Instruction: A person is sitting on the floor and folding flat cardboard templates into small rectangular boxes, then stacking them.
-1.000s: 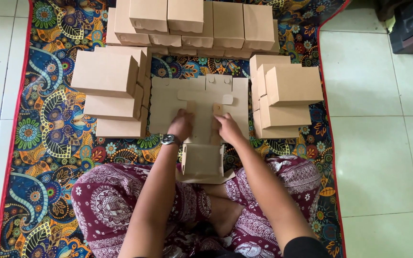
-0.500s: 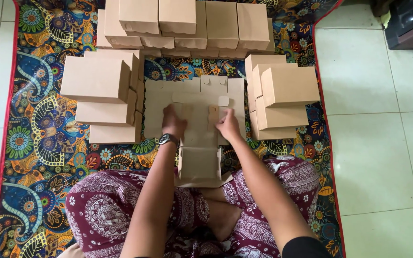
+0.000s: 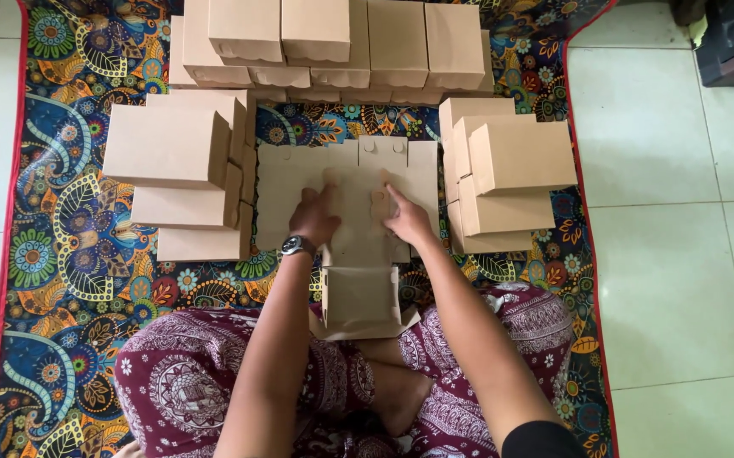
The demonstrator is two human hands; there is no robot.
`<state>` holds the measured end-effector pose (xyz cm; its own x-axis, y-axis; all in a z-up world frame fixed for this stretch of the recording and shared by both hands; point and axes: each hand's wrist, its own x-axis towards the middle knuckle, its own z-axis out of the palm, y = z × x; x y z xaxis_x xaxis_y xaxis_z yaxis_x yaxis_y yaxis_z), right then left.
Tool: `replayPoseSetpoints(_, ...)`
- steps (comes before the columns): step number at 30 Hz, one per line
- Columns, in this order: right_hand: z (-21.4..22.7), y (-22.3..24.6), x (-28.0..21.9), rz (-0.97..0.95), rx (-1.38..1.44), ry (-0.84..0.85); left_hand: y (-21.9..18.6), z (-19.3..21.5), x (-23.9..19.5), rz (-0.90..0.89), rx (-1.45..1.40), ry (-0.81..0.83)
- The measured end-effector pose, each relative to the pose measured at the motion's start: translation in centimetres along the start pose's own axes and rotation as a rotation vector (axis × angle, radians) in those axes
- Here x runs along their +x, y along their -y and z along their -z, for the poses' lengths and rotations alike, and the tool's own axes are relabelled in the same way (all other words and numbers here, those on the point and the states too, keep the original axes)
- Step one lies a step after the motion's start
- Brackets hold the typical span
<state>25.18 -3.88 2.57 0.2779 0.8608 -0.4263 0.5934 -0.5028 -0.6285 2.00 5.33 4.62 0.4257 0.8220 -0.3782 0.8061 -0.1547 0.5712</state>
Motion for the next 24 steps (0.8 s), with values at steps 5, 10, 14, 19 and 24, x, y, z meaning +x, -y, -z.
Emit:
replayPoseSetpoints(5, 2.4, 4.7, -2.0, -0.084, -0.11, 0.093, -0.6, 0.2, 0.2, 0.016, 0.056, 0.013)
replayPoseSetpoints(10, 3.5, 8.0, -3.2, -0.176, -0.187, 0.181, -1.2, 0.6, 0.5, 0.034, 0.105, 0.036)
replayPoseSetpoints(14, 3.3, 8.4, -3.5, -0.156, -0.185, 0.192, -1.4, 1.0, 0.2, 0.02, 0.059, 0.037)
replayPoseSetpoints(19, 5.2, 8.2, -5.4, -0.129, 0.033, 0.175, 1.5, 0.8, 0.4, -0.102, -0.303, -0.077)
replayPoseSetpoints(24, 7.4, 7.1, -5.4, 0.004, 0.534, -0.049, 0.9, 5.2, -2.0, -0.185, -0.456, -0.342)
